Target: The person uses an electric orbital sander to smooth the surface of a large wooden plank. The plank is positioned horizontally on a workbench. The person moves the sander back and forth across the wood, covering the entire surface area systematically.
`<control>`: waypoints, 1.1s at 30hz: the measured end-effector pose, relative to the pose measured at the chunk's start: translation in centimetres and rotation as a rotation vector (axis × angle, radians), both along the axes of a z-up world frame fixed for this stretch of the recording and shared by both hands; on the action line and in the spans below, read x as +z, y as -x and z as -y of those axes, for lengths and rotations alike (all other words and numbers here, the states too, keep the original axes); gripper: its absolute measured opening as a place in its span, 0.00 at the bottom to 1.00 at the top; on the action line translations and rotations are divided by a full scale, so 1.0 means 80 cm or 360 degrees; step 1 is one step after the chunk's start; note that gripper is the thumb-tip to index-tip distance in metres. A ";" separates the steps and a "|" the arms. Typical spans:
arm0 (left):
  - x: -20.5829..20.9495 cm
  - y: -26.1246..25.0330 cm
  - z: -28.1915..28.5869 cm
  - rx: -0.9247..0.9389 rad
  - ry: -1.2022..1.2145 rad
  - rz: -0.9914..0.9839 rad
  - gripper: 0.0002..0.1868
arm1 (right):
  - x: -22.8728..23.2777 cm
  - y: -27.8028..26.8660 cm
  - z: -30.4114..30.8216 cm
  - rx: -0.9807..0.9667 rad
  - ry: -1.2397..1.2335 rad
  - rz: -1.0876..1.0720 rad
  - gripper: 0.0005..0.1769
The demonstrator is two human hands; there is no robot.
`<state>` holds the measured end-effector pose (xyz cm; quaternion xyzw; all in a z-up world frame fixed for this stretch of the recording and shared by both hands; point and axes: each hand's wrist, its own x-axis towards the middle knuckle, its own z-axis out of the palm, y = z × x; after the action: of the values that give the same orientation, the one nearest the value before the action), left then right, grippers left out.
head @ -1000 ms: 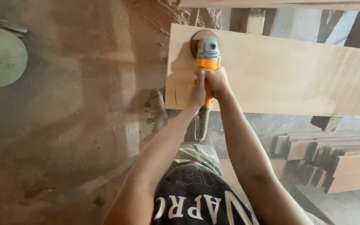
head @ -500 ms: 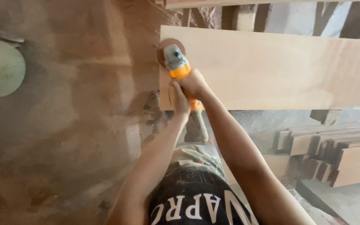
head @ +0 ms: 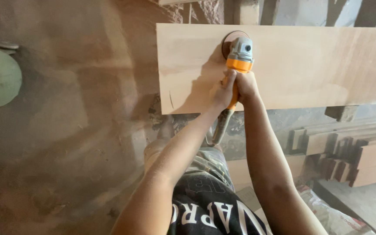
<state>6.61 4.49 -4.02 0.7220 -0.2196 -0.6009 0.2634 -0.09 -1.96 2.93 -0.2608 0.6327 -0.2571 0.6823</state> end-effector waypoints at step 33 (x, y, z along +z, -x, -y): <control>-0.004 0.010 -0.088 0.0225 0.0178 -0.0245 0.48 | 0.010 -0.019 -0.063 0.0360 -0.0059 -0.0260 0.09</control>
<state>5.85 11.53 -4.37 0.6717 -0.1805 -0.6213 0.3609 1.40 3.07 3.75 -0.3378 0.6575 -0.1448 0.6577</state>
